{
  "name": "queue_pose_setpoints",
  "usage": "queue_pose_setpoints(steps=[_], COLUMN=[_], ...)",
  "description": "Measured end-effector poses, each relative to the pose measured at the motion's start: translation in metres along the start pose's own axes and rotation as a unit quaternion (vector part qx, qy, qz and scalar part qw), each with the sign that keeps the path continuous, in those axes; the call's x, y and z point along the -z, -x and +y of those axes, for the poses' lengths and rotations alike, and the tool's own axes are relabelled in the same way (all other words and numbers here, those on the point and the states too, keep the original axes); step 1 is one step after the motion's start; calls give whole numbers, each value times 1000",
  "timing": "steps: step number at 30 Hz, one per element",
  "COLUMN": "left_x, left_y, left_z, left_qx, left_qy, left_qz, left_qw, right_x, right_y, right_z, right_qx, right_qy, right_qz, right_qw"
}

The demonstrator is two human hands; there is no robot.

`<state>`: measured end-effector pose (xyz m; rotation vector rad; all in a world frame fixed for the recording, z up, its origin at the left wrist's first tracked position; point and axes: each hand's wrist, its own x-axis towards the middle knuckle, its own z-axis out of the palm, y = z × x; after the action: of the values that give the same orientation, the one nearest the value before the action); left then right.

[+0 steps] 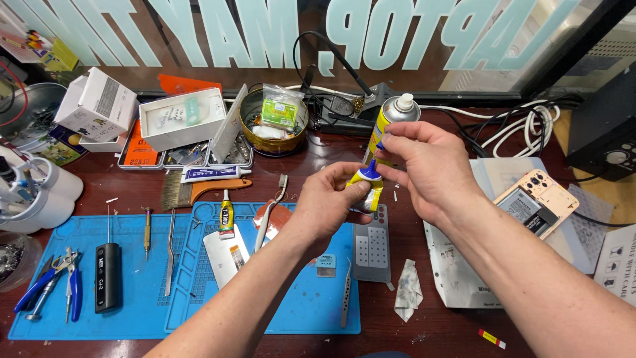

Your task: The person disassembles a smartphone, removes the back cover, and uses a screwdriver to adjust internal components. They apply adhesive around the battery area, reattach the back cover, and secure it with screws. The person then applies tape to the back of the phone.

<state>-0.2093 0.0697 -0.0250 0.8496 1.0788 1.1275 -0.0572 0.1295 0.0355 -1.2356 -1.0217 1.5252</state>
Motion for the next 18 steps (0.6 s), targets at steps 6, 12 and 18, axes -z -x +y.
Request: queue_pose_setpoints(steps=[6, 12, 18], left_x=[-16, -31, -42], left_y=[2, 3, 5], left_z=[1, 1, 3], left_qx=[-11, -20, -12], left_qy=[-19, -3, -20], left_qz=[18, 30, 43], left_qw=[1000, 999, 999], right_x=[14, 25, 34], right_y=[-1, 2, 2], right_z=[-5, -12, -15], right_qx=[-13, -21, -23], right_qy=[3, -5, -9], right_qz=[-14, -24, -36], right_qw=[1000, 999, 999])
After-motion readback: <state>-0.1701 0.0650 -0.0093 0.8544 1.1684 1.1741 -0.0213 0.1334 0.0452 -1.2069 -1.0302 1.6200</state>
